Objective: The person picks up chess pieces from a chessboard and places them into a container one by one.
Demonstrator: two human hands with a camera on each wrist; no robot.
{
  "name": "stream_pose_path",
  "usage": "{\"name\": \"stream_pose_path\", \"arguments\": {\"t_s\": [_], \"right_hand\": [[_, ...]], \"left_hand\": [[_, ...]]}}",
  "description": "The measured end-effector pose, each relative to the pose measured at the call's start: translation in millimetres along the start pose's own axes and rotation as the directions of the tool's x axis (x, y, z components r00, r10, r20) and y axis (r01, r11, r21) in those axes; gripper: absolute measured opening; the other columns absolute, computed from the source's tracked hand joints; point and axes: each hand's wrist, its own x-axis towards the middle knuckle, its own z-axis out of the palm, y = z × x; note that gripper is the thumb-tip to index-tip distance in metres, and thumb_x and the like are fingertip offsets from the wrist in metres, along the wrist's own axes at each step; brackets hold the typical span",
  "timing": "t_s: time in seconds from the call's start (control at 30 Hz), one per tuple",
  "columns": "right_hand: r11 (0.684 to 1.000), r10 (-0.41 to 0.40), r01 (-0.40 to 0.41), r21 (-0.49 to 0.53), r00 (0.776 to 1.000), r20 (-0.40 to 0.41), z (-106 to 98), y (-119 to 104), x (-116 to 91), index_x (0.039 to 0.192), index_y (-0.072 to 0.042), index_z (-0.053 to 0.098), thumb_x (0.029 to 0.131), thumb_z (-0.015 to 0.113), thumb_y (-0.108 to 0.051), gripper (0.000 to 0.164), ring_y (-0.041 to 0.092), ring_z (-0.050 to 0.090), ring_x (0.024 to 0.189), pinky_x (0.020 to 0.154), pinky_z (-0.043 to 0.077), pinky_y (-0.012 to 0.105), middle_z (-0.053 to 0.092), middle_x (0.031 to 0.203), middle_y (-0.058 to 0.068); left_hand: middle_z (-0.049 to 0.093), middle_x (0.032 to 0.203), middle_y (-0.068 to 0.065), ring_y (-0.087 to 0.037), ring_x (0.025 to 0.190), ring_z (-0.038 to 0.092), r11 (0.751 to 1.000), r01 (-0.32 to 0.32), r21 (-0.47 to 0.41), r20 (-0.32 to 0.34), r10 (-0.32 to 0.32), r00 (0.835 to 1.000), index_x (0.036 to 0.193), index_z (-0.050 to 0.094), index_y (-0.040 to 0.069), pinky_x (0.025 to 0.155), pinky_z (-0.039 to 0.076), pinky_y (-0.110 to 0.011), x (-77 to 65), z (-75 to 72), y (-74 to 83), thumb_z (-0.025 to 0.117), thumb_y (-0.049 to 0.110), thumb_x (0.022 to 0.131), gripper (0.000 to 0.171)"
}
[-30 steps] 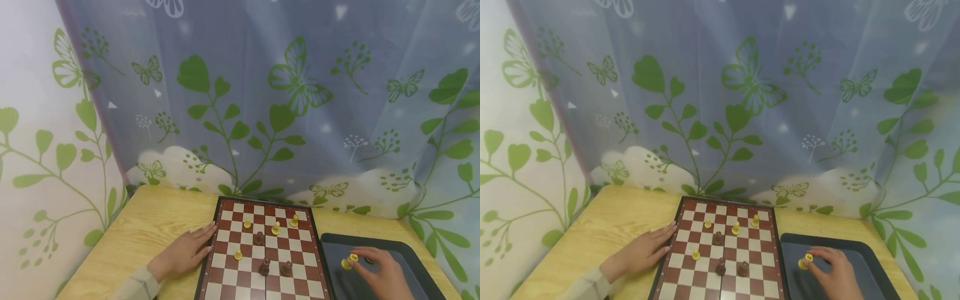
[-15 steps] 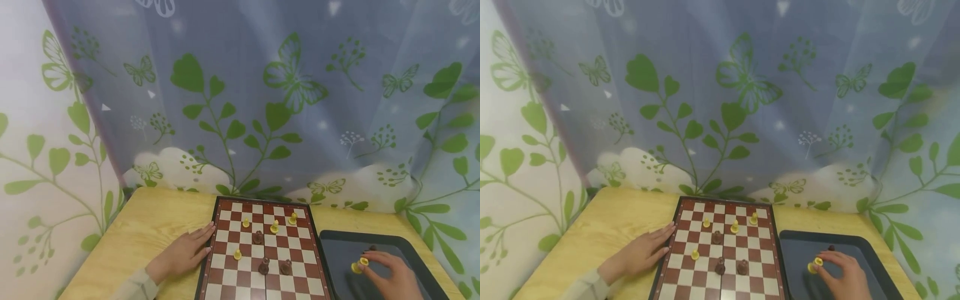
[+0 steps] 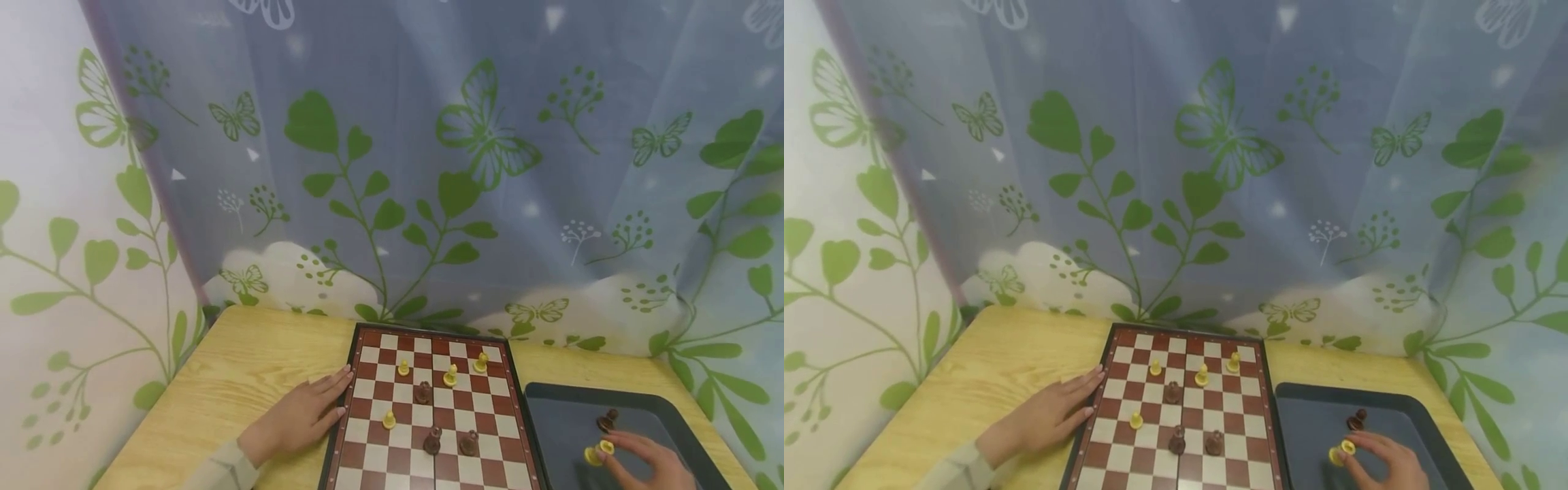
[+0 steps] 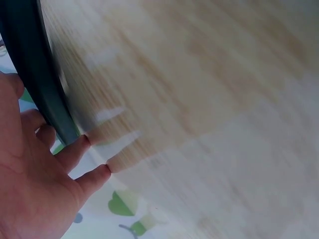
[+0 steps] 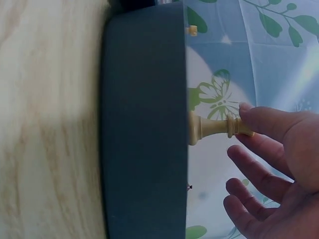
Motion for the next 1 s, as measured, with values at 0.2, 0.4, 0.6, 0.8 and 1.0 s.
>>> {"name": "stream_pose_path", "arguments": {"t_s": [0.2, 0.4, 0.6, 0.8, 1.0], "right_hand": [[0.999, -0.013, 0.018, 0.041, 0.995, -0.101, 7, 0, -4, 0.108, 0.003, 0.077, 0.087, 0.082, -0.022, 0.034, 0.054, 0.065, 0.101, 0.073, 0.056, 0.063, 0.070, 0.114, 0.031], [0.999, 0.035, -0.035, 0.028, 0.999, -0.007, 5, 5, 0, 0.116, 0.005, 0.074, 0.093, 0.076, -0.031, 0.043, 0.057, 0.060, 0.111, 0.080, 0.054, 0.064, 0.066, 0.123, 0.034], [0.999, -0.036, 0.037, 0.006, 0.992, -0.119, 14, 14, -4, 0.107, 0.003, 0.077, 0.089, 0.079, -0.019, 0.029, 0.056, 0.064, 0.100, 0.075, 0.055, 0.064, 0.070, 0.112, 0.032], [0.999, 0.003, -0.009, -0.042, 0.990, -0.138, 19, 19, -5, 0.106, 0.006, 0.075, 0.089, 0.078, -0.019, 0.031, 0.057, 0.063, 0.099, 0.073, 0.054, 0.064, 0.067, 0.112, 0.036], [0.998, 0.000, -0.010, -0.059, 0.985, -0.170, 18, 22, -5, 0.107, 0.006, 0.075, 0.090, 0.077, -0.019, 0.031, 0.058, 0.062, 0.100, 0.075, 0.053, 0.066, 0.067, 0.112, 0.038]], "left_hand": [[0.031, 0.165, -0.012, -0.038, 0.142, 0.046, 1.000, -0.018, -0.001, -0.017, 0.018, 1.000, 0.158, 0.034, 0.006, 0.103, 0.044, -0.069, 0.6, -0.6, -0.1, 0.041, 0.037, 0.110, 0.058], [0.029, 0.166, -0.009, -0.035, 0.144, 0.044, 1.000, -0.010, 0.020, -0.003, 0.010, 1.000, 0.160, 0.032, 0.008, 0.104, 0.044, -0.067, 1.6, 2.7, -4.3, 0.039, 0.040, 0.111, 0.059], [0.029, 0.166, -0.009, -0.036, 0.144, 0.044, 1.000, -0.005, 0.008, -0.005, 0.005, 1.000, 0.160, 0.033, 0.008, 0.105, 0.043, -0.068, 1.6, 2.7, -2.8, 0.040, 0.040, 0.110, 0.059], [0.029, 0.166, -0.009, -0.036, 0.144, 0.043, 1.000, -0.002, 0.004, 0.007, 0.002, 1.000, 0.160, 0.032, 0.008, 0.106, 0.043, -0.067, -0.9, 1.6, 0.5, 0.040, 0.039, 0.110, 0.059], [0.030, 0.166, -0.008, -0.034, 0.144, 0.043, 1.000, -0.003, 0.016, -0.006, 0.003, 1.000, 0.160, 0.034, 0.009, 0.108, 0.043, -0.062, -1.1, 2.8, -0.2, 0.040, 0.039, 0.110, 0.058]]}}
